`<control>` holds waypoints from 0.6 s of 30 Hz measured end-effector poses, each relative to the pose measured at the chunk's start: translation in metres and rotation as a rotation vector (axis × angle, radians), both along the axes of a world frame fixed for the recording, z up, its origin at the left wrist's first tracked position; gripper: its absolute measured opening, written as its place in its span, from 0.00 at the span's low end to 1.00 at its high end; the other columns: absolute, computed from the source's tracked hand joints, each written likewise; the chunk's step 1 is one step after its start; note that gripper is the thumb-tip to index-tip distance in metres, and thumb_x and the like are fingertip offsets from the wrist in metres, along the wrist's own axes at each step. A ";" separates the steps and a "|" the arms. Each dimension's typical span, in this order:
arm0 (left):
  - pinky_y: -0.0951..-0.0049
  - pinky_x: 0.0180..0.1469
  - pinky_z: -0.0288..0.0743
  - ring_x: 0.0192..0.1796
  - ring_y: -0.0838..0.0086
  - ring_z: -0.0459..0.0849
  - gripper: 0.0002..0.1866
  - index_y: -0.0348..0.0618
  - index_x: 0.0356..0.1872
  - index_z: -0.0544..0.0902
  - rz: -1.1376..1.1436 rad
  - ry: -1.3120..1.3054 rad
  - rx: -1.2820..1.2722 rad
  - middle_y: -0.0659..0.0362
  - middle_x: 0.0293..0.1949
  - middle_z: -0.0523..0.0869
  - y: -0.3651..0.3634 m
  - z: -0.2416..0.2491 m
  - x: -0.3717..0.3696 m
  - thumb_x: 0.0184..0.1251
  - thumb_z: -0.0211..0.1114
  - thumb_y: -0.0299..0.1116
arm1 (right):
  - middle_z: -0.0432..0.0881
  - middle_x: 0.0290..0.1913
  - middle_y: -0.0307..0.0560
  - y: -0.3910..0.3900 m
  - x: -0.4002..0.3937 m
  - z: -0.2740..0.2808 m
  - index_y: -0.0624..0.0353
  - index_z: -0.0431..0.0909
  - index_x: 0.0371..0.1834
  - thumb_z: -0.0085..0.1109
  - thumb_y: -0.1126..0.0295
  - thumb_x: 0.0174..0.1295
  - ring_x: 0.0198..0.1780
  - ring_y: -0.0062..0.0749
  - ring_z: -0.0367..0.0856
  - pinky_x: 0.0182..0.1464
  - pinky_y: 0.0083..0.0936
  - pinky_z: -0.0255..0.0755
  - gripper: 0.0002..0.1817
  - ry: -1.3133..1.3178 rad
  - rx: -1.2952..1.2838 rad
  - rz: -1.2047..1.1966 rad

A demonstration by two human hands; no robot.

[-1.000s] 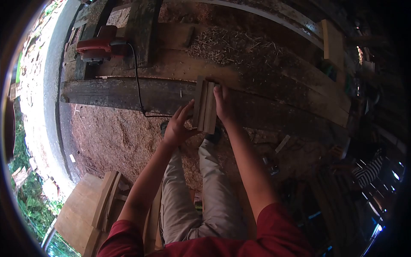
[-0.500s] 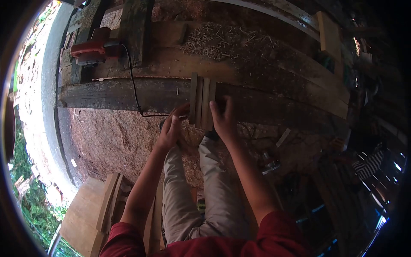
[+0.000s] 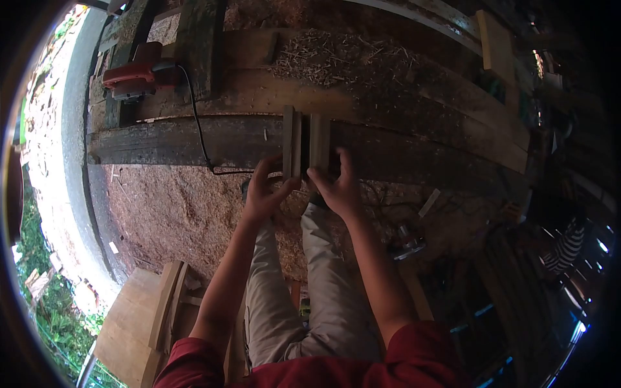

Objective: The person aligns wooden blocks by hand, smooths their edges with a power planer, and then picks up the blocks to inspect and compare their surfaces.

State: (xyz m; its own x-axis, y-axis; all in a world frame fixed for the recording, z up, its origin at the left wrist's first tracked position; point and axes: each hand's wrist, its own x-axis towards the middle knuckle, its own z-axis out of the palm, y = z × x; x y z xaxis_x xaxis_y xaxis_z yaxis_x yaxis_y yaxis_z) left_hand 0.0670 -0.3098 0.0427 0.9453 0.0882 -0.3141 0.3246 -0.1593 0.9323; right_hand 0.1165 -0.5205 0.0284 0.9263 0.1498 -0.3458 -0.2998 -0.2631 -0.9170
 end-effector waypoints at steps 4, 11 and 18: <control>0.60 0.65 0.84 0.65 0.65 0.87 0.31 0.35 0.73 0.76 0.127 0.018 -0.190 0.49 0.65 0.83 0.002 0.002 -0.006 0.72 0.76 0.31 | 0.81 0.68 0.65 -0.018 -0.004 -0.009 0.76 0.67 0.76 0.77 0.55 0.69 0.69 0.43 0.82 0.68 0.35 0.77 0.44 0.042 -0.003 -0.114; 0.65 0.66 0.80 0.65 0.69 0.86 0.25 0.33 0.73 0.76 0.194 0.069 -0.149 0.49 0.62 0.87 0.023 -0.012 -0.021 0.80 0.66 0.30 | 0.81 0.68 0.70 -0.038 -0.005 -0.018 0.79 0.72 0.73 0.73 0.52 0.72 0.70 0.50 0.82 0.70 0.39 0.76 0.42 0.034 -0.211 -0.048; 0.63 0.70 0.76 0.68 0.66 0.82 0.24 0.35 0.73 0.79 0.112 0.005 -0.201 0.52 0.68 0.83 0.003 -0.005 -0.016 0.93 0.48 0.42 | 0.80 0.66 0.65 0.002 -0.001 0.032 0.70 0.73 0.73 0.67 0.53 0.77 0.66 0.52 0.83 0.68 0.42 0.77 0.34 -0.019 -0.064 0.011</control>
